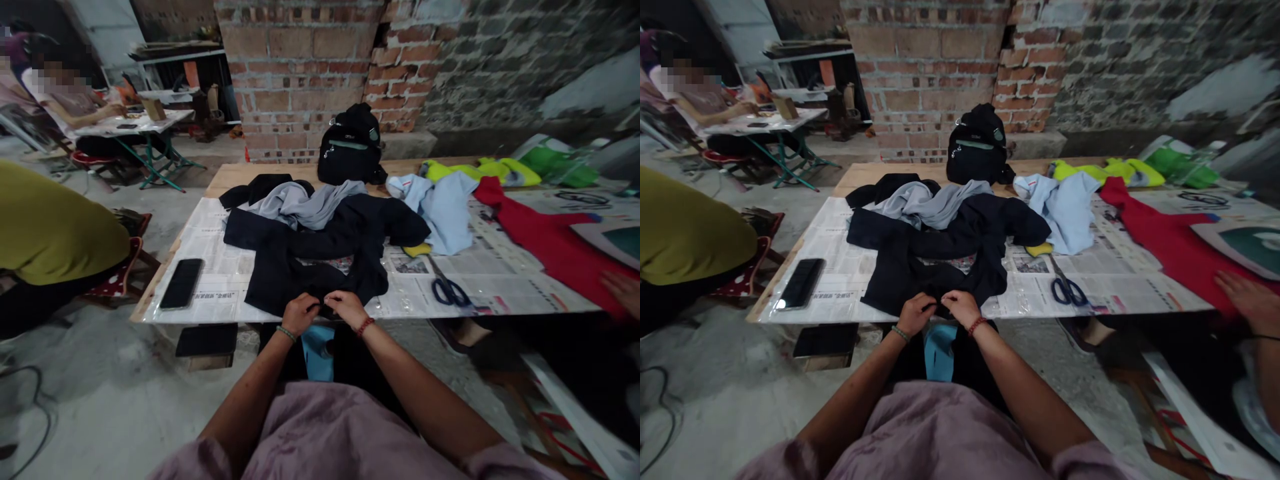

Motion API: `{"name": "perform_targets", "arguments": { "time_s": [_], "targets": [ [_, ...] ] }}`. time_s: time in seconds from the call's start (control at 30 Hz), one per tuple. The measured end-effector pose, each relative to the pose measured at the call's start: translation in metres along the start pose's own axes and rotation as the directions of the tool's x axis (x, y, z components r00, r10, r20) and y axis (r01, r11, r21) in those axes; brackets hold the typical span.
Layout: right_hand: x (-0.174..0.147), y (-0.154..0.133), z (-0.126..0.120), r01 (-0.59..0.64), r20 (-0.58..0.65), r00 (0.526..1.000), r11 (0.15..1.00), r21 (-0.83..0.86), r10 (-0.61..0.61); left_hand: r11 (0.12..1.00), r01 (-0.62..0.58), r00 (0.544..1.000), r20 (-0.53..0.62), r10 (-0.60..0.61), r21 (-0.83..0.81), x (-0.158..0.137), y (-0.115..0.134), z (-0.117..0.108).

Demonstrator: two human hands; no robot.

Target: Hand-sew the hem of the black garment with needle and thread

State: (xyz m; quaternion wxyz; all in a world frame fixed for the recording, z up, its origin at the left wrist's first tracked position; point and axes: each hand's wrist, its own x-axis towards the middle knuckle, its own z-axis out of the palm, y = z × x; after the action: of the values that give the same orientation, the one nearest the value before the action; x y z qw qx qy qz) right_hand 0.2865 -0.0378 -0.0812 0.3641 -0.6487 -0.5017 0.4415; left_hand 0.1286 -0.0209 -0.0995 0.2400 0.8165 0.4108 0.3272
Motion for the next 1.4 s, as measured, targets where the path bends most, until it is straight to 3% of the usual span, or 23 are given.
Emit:
{"name": "perform_targets", "arguments": {
  "time_s": [0.13,0.3,0.47,0.83,0.97,1.17,1.3,1.4],
  "targets": [
    [-0.001,0.002,-0.003,-0.034,0.051,0.998,0.994,0.103,0.029,1.0,0.003,1.0,0.0,-0.003,-0.002,0.0,0.0,0.0],
    [-0.001,0.009,-0.004,0.03,0.1,0.994,1.0,0.006,-0.03,1.0,0.002,1.0,0.002,-0.002,0.012,0.0,0.0,0.0],
    [-0.004,0.011,0.002,0.151,0.006,0.988,0.984,-0.091,-0.151,1.0,-0.006,1.0,0.021,0.006,0.016,0.0,0.0,0.0],
    [-0.016,0.006,0.022,0.194,-0.203,0.953,0.968,-0.158,-0.224,0.997,-0.017,0.997,0.079,0.011,0.071,0.0,-0.001,0.0],
    [-0.011,0.01,0.024,0.143,-0.248,0.956,0.987,-0.075,-0.157,0.997,-0.013,0.996,0.085,0.007,0.072,0.0,0.0,0.0],
    [-0.003,0.006,0.026,0.033,-0.318,0.946,0.963,0.266,0.056,0.999,-0.014,0.997,0.072,0.011,0.038,0.001,-0.001,0.0],
    [-0.003,0.0,0.026,0.022,-0.308,0.946,0.932,0.362,0.097,0.999,-0.007,0.997,0.071,0.005,0.031,0.001,-0.001,0.001],
    [-0.006,-0.001,0.023,0.008,-0.241,0.967,0.94,0.34,0.079,0.999,-0.004,0.997,0.078,0.001,0.044,0.0,0.001,0.0]
  ]
}}
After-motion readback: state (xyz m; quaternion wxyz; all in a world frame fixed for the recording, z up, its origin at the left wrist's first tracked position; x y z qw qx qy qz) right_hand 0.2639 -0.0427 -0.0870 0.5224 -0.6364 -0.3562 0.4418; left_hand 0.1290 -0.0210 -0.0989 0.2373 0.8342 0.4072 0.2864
